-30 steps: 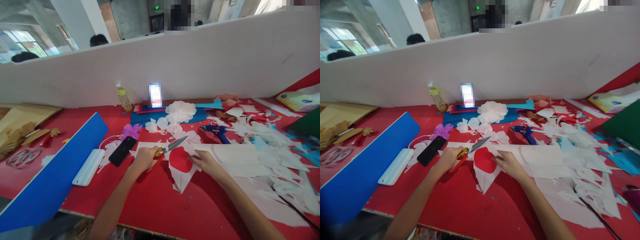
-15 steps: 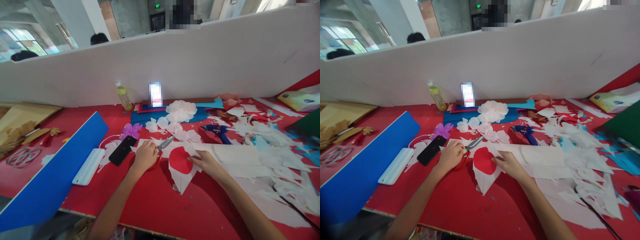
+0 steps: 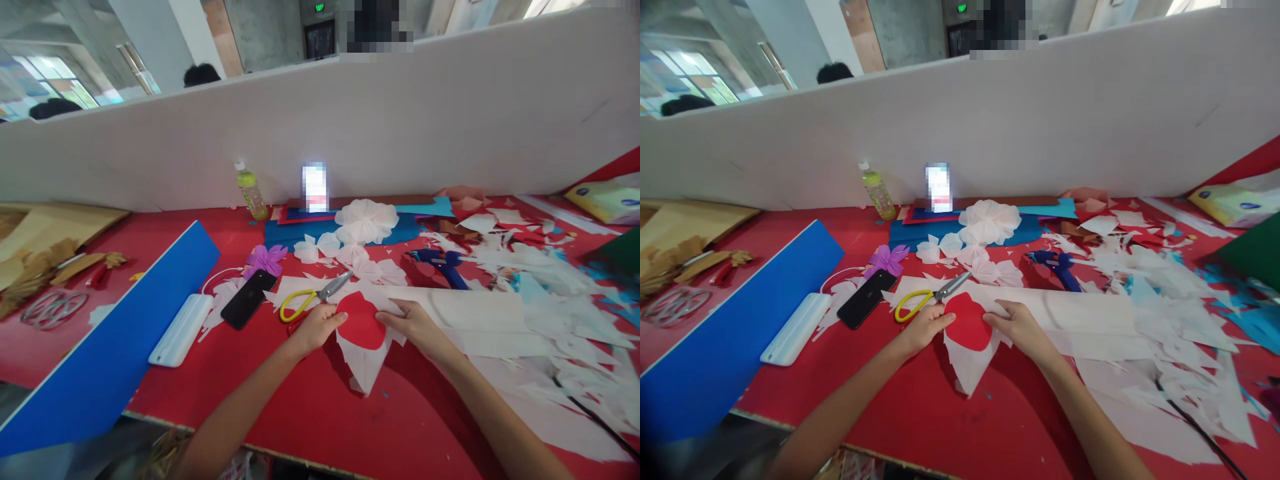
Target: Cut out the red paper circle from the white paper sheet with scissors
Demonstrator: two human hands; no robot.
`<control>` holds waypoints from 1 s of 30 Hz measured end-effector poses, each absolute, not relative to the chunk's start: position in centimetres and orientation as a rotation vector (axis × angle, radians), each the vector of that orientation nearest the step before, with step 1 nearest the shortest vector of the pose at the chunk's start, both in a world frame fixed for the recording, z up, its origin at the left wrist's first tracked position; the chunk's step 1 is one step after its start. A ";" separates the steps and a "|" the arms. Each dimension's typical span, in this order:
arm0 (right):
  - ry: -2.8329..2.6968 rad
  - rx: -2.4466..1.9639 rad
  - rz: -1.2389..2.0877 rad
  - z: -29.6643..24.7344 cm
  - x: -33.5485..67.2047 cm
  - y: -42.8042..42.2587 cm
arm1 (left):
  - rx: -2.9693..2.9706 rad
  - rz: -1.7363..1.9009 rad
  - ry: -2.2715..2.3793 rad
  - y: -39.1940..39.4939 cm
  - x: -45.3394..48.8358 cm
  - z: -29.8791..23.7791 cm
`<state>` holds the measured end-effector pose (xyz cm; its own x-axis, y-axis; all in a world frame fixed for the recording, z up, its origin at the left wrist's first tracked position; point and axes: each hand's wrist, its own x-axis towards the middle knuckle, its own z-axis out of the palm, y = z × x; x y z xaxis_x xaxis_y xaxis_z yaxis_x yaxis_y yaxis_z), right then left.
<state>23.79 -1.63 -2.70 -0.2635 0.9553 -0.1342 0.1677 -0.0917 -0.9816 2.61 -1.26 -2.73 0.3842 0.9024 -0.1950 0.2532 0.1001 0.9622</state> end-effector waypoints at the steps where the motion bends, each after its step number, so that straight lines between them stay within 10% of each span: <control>1: -1.414 -1.250 1.437 -2.7 23.9 -1.6 | 1.410 0.699 1.126 -1.2 2.6 -2.8; 30: -0.977 -1.304 1.576 -3.7 22.0 -2.4 | 1.356 0.970 1.279 -1.2 3.0 -3.2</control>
